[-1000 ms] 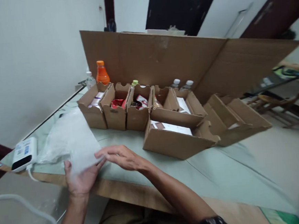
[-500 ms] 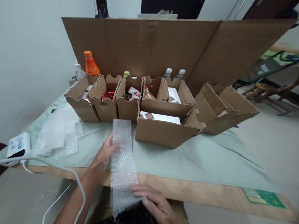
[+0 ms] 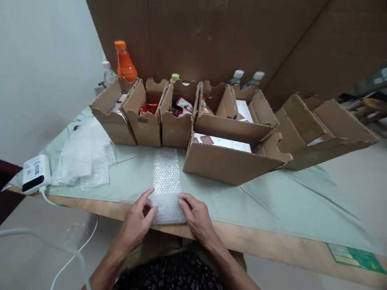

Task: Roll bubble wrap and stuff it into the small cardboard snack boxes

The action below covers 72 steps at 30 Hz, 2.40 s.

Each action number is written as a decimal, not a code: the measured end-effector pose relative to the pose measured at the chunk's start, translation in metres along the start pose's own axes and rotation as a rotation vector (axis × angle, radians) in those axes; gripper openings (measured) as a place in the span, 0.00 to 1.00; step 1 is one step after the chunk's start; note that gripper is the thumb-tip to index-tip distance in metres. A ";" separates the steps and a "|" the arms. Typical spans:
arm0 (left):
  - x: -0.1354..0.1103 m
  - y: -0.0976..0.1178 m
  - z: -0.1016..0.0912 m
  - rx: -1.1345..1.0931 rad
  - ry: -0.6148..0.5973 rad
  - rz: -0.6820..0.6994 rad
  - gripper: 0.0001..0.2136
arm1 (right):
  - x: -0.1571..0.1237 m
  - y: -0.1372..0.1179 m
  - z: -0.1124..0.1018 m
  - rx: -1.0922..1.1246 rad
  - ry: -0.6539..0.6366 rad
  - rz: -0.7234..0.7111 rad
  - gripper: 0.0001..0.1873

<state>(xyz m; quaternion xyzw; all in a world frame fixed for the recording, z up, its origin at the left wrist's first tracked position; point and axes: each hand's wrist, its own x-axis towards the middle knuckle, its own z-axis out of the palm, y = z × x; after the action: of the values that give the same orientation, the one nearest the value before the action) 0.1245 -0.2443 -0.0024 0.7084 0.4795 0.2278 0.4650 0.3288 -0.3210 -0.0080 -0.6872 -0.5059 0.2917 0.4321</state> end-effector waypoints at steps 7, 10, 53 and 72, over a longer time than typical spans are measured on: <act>0.022 -0.006 0.008 0.318 0.007 0.055 0.29 | -0.021 0.005 -0.007 -0.465 0.048 -0.379 0.21; 0.021 -0.009 0.007 0.379 0.022 0.080 0.28 | -0.027 0.004 -0.007 -0.550 -0.129 -0.498 0.23; 0.021 -0.006 0.005 0.312 0.100 0.424 0.15 | 0.033 0.002 -0.014 -0.424 -0.185 -0.424 0.15; 0.010 0.005 0.016 -0.613 0.130 -0.236 0.30 | 0.020 0.004 -0.009 -0.217 0.008 -0.172 0.14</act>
<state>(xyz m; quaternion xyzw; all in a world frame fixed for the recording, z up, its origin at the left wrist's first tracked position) 0.1439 -0.2428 -0.0064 0.4592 0.4961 0.3506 0.6481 0.3441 -0.3051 -0.0068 -0.6852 -0.5898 0.1941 0.3807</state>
